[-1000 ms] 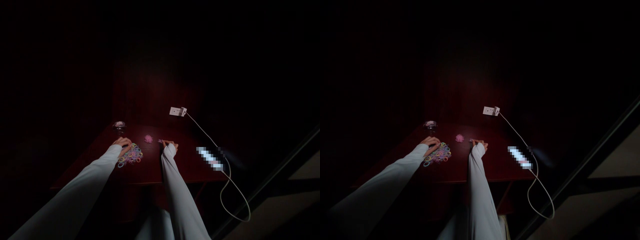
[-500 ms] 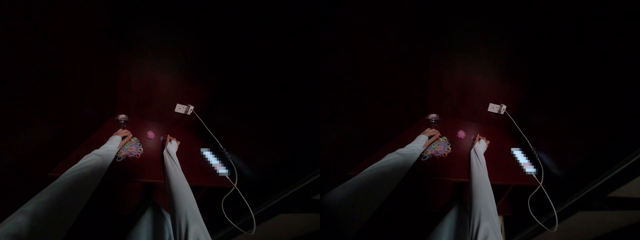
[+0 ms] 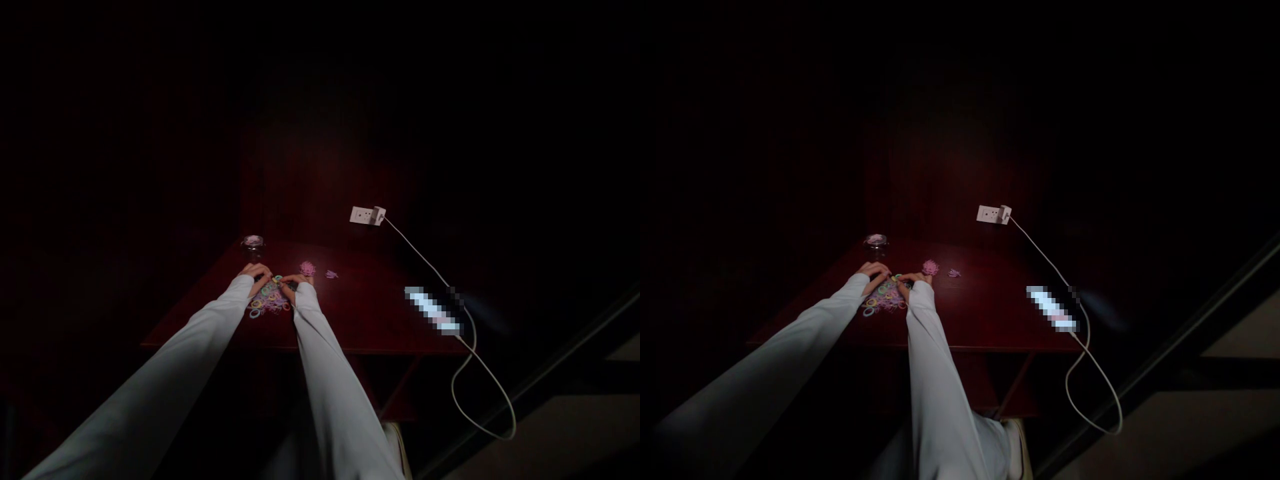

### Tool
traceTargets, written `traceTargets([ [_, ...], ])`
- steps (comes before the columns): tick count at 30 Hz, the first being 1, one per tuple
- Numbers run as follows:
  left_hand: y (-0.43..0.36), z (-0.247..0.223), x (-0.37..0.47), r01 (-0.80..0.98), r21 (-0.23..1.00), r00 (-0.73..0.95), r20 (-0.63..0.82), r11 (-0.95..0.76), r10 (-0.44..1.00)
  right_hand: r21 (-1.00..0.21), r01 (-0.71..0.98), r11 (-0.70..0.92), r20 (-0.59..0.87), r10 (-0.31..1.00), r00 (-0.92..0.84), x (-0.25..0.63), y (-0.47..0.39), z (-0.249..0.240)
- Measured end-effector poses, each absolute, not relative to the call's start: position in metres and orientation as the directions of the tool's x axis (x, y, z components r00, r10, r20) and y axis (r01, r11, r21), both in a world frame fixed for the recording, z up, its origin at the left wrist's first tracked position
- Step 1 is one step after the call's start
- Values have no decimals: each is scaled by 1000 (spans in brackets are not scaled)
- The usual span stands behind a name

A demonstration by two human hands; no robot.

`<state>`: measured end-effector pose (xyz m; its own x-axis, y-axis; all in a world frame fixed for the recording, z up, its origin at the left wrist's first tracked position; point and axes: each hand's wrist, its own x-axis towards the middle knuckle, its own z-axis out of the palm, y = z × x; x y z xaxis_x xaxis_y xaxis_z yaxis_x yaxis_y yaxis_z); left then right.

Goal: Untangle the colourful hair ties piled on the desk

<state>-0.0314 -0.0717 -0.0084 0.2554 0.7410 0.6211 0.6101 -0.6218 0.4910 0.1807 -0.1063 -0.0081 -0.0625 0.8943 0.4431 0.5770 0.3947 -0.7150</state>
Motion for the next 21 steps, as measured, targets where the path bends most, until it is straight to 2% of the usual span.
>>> traceTargets([
  [4, -79, -1, -32, 598, 449, 340, 608, -664, 717, -720, 617, 317, 411, 912, 11, 187, -103, -11],
  [12, -72, -8, -30, 584, 403, 394, 618, -705, 680, -659, 682, 317, 394, 918, -46, 186, -106, -14],
  [17, -70, -11, -27, 624, 414, 324, 635, -663, 701, -696, 647, 312, 416, 909, 10, 188, -101, -16],
  [21, -75, -5, -31, 616, 384, 384, 616, -688, 688, -734, 603, 314, 432, 900, 57, 187, -98, -18],
])
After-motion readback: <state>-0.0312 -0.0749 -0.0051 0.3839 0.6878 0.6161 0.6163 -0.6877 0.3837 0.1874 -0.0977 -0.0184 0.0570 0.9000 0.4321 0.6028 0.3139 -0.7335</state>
